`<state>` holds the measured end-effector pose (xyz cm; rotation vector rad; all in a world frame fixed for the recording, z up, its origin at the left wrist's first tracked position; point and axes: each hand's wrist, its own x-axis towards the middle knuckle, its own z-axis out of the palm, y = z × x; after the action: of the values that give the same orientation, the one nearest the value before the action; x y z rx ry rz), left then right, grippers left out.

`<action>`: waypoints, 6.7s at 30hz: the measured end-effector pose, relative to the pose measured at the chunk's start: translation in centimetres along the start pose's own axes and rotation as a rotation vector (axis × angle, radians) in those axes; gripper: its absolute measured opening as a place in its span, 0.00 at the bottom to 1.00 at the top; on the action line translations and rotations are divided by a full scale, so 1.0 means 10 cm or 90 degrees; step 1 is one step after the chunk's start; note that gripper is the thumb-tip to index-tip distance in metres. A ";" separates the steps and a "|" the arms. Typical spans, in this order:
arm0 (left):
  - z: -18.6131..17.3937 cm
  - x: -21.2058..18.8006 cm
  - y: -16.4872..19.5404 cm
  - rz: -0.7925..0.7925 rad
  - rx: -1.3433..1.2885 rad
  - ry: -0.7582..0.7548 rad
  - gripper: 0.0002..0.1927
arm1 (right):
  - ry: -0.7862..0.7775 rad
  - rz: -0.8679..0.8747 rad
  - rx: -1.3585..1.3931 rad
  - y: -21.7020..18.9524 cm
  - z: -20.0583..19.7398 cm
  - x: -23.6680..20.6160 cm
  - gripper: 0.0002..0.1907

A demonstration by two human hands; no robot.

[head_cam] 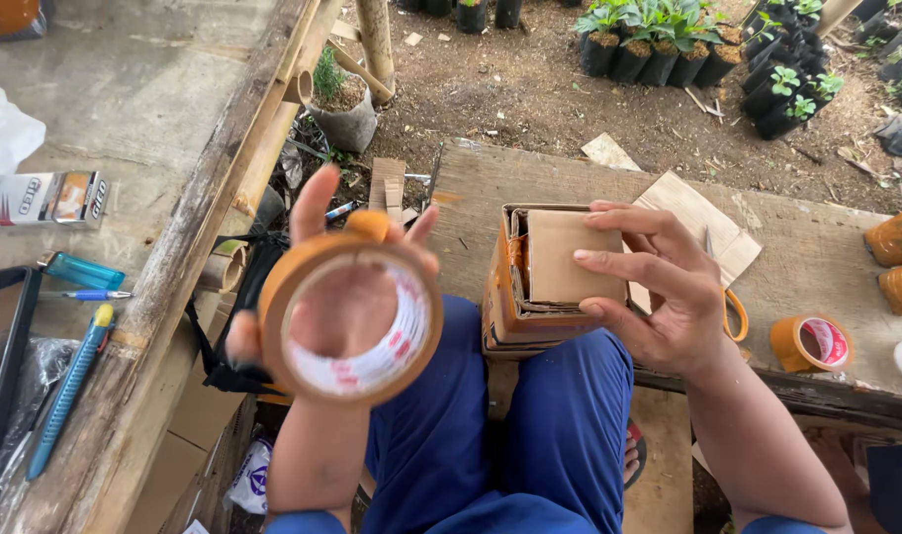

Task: The person cuts a piece of cardboard with a utility knife, then uses scissors to trim it to size. They place the cut piece inside a small cardboard box and seal the box with brown packing tape.

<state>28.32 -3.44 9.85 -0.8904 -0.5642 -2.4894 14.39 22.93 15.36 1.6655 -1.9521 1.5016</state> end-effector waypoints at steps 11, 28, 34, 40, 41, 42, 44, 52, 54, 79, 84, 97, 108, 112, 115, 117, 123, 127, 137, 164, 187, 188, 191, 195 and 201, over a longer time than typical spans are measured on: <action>0.03 0.25 -0.87 0.051 -0.164 0.032 0.49 | -0.102 -0.091 -0.258 -0.21 -0.02 0.09 0.17; 0.39 0.18 -1.20 0.252 -0.053 0.127 0.42 | 0.074 -0.081 -0.426 -0.58 0.26 -0.16 0.17; 0.40 0.16 -1.25 0.227 -0.016 0.093 0.41 | 0.150 -0.052 -0.436 -0.46 0.35 -0.18 0.07; 0.51 0.41 -0.72 0.111 0.102 0.164 0.46 | 0.149 -0.047 -0.424 -0.56 0.25 -0.23 0.12; 0.52 0.45 -0.59 0.089 0.155 0.143 0.46 | 0.150 -0.054 -0.420 -0.57 0.25 -0.22 0.13; 0.53 0.48 -0.46 0.065 0.209 0.121 0.47 | 0.150 -0.060 -0.415 -0.58 0.25 -0.22 0.13; 0.57 0.54 -0.26 0.015 0.273 0.075 0.50 | 0.143 -0.069 -0.405 -0.60 0.26 -0.21 0.12; 0.79 0.70 0.00 -0.115 0.373 -0.031 0.53 | 0.135 -0.070 -0.381 -0.63 0.27 -0.20 0.11; 0.78 0.74 -0.01 -0.118 0.391 -0.052 0.52 | 0.128 -0.066 -0.380 -0.64 0.27 -0.20 0.11; 0.49 1.75 -0.74 -0.194 0.442 0.028 0.12 | 0.199 0.290 0.169 -1.20 -0.31 -0.29 0.27; 0.01 1.52 -0.89 -0.402 0.505 0.113 0.19 | -0.001 0.328 0.406 -1.02 -0.77 -0.24 0.25; 0.10 1.27 -0.86 -0.150 0.507 0.041 0.25 | -0.152 0.410 0.440 -1.51 -0.06 -0.96 0.43; 0.08 1.25 -0.97 -0.250 0.712 0.018 0.19 | 0.179 0.341 0.336 -1.17 0.62 -1.28 0.30; -0.06 1.23 -0.98 -0.256 0.715 0.033 0.19 | 0.188 0.358 0.333 -1.08 0.57 -1.30 0.30; -0.11 1.21 -1.00 -0.264 0.724 0.045 0.18 | 0.183 0.378 0.316 -1.08 0.58 -1.32 0.30; -0.12 1.21 -1.01 -0.262 0.705 0.045 0.19 | 0.186 0.401 0.320 -1.07 0.59 -1.34 0.31; -0.18 1.12 -1.04 -0.395 0.598 0.132 0.19 | 0.210 0.401 0.378 -1.00 0.68 -1.35 0.30; -0.29 1.05 -1.09 -0.419 0.493 0.150 0.17 | 0.220 0.391 0.367 -1.00 0.74 -1.37 0.29; -0.29 1.02 -1.08 -0.360 0.631 0.111 0.15 | 0.245 0.412 0.385 -0.98 0.70 -1.33 0.30; -0.12 0.68 -0.83 -0.305 0.870 -0.110 0.41 | 0.380 0.197 0.414 -0.50 0.74 -1.29 0.31; -0.57 0.68 -0.84 -0.414 0.907 -0.107 0.54 | 0.296 0.281 0.515 -0.46 0.42 -0.95 0.15; -0.42 0.64 -0.72 -0.261 0.957 -0.142 0.49 | 0.291 0.285 0.514 -0.41 0.43 -0.98 0.15; -0.14 0.66 -0.67 0.080 0.973 -0.299 0.31 | 0.362 0.265 0.492 -0.24 0.55 -1.00 0.21; 0.03 0.81 -0.70 -0.052 1.139 -0.521 0.40 | 0.380 0.201 0.365 -0.08 0.59 -0.93 0.33; 0.23 0.99 -0.77 -0.067 1.103 -0.663 0.40 | 0.385 0.307 0.404 -0.22 0.51 -1.01 0.29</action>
<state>18.49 1.49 16.38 -1.0938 -2.4039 -0.5469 22.15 25.85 7.35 0.6960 -1.6762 2.6206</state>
